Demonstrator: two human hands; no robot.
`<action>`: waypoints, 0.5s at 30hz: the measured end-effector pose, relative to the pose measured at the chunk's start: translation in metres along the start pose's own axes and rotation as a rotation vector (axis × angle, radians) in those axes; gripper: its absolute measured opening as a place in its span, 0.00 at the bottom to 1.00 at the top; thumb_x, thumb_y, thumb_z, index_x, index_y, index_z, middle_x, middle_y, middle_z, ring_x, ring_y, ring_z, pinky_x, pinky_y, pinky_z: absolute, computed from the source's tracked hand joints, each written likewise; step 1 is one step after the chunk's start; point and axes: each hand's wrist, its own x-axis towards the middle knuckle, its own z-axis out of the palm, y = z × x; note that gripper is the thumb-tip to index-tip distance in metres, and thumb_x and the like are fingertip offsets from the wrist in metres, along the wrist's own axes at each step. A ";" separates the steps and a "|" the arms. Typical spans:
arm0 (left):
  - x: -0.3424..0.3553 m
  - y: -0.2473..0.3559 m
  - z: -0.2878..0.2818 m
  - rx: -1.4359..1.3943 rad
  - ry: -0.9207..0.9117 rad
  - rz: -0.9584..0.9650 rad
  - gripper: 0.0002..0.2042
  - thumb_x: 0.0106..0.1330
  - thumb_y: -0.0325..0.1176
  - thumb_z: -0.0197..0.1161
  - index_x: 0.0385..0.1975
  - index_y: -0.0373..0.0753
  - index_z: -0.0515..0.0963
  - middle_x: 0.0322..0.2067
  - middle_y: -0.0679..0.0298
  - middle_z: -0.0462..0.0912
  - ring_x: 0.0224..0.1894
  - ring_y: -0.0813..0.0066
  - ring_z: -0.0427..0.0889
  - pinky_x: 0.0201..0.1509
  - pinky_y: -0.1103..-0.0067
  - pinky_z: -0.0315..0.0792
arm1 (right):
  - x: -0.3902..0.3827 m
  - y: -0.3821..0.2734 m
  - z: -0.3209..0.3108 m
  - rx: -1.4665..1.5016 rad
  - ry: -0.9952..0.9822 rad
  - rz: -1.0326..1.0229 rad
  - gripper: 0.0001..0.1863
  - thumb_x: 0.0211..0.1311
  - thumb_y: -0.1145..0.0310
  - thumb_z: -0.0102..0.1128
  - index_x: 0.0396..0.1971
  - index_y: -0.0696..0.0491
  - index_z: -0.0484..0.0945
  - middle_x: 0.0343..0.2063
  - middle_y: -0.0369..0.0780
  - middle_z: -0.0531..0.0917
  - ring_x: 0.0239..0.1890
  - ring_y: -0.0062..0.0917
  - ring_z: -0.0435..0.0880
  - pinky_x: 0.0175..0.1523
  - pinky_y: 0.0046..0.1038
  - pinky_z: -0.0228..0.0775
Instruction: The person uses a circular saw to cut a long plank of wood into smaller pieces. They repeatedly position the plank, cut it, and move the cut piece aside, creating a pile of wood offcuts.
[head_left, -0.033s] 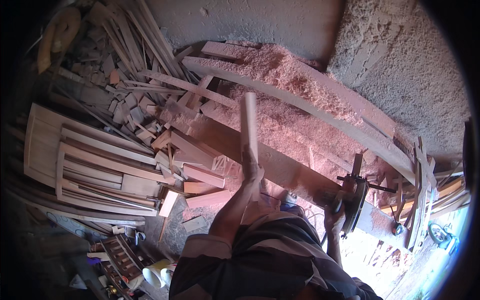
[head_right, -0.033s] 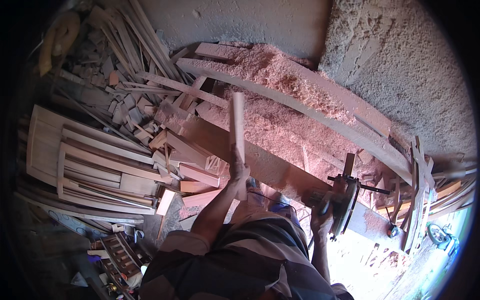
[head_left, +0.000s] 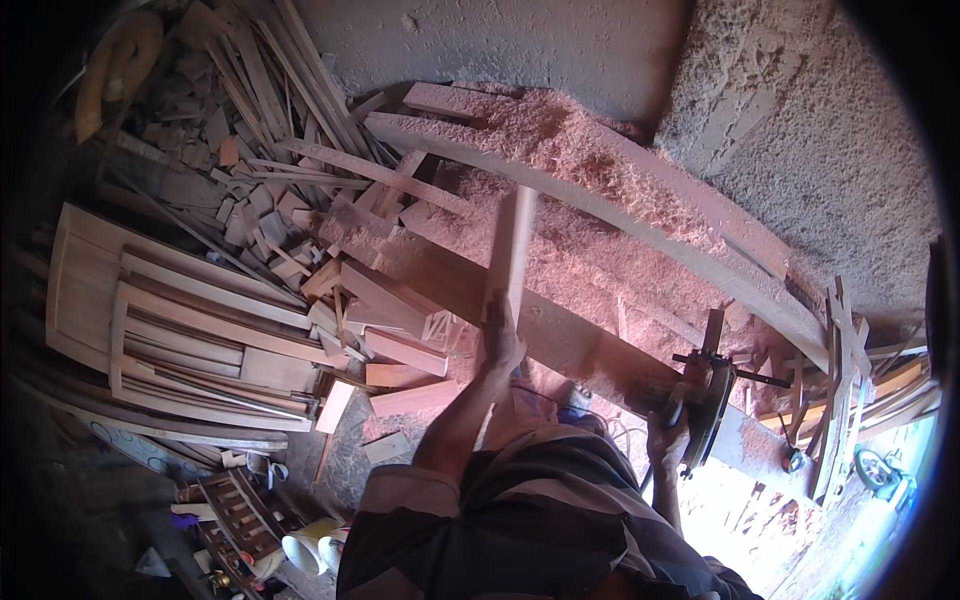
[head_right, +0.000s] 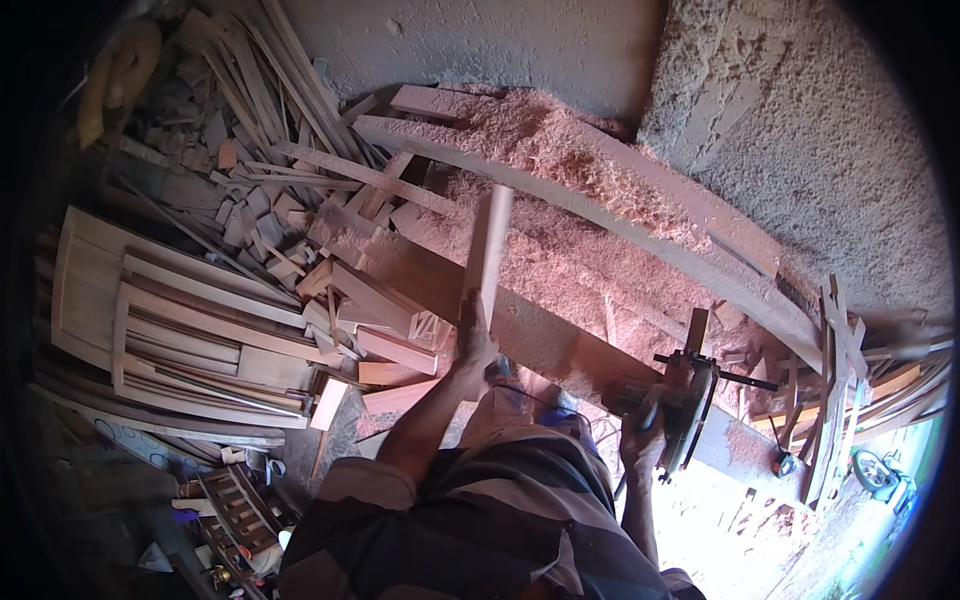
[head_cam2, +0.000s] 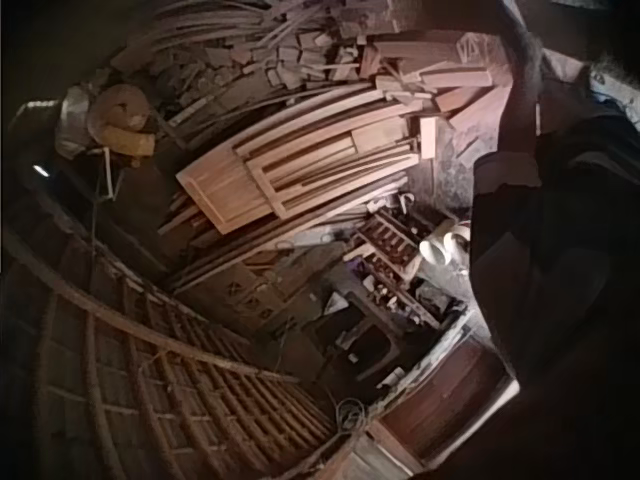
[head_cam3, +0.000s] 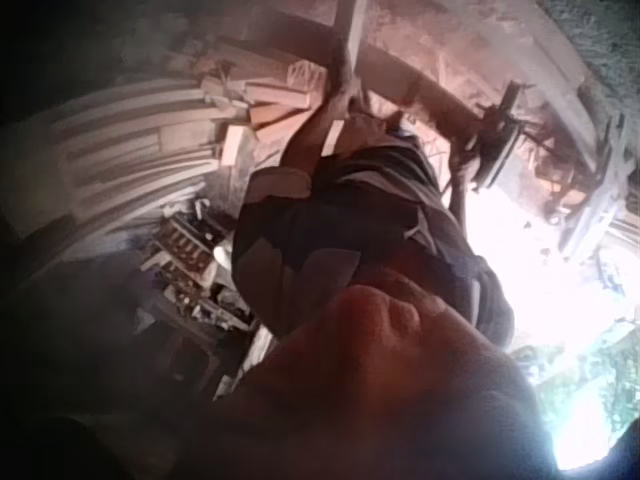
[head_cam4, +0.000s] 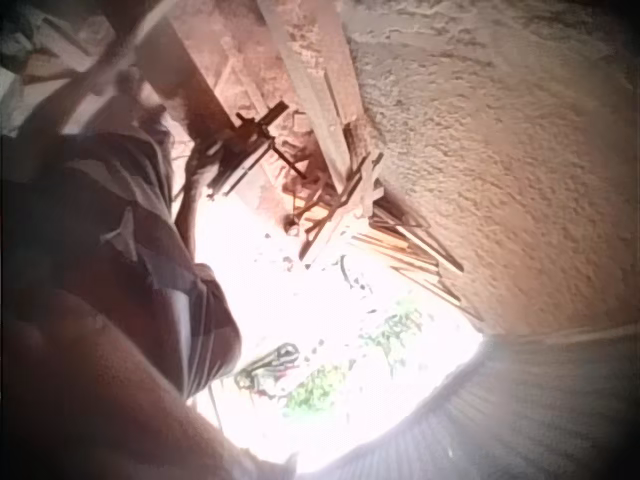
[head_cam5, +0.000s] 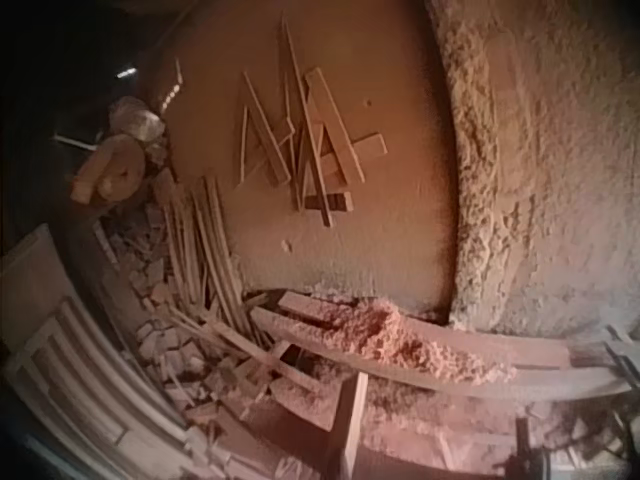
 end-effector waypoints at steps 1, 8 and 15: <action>-0.003 -0.004 -0.006 0.119 -0.165 0.026 0.48 0.53 0.20 0.63 0.77 0.38 0.48 0.75 0.43 0.54 0.76 0.40 0.53 0.75 0.45 0.51 | 0.001 0.000 0.000 -0.010 -0.004 -0.013 0.34 0.58 0.61 0.72 0.62 0.58 0.72 0.43 0.56 0.86 0.47 0.48 0.88 0.50 0.42 0.79; -0.007 -0.091 -0.056 0.589 -0.168 0.460 0.44 0.60 0.33 0.70 0.77 0.47 0.54 0.76 0.48 0.52 0.75 0.36 0.53 0.73 0.41 0.51 | 0.009 -0.013 0.001 -0.074 -0.022 0.108 0.32 0.58 0.62 0.74 0.60 0.59 0.74 0.42 0.52 0.86 0.45 0.42 0.88 0.50 0.39 0.79; 0.011 -0.094 0.004 -0.183 0.550 -0.916 0.50 0.61 0.61 0.66 0.78 0.44 0.49 0.71 0.28 0.48 0.70 0.27 0.59 0.70 0.38 0.55 | 0.008 -0.014 0.004 -0.078 0.036 0.067 0.32 0.57 0.61 0.75 0.58 0.59 0.75 0.40 0.53 0.86 0.43 0.45 0.88 0.48 0.40 0.79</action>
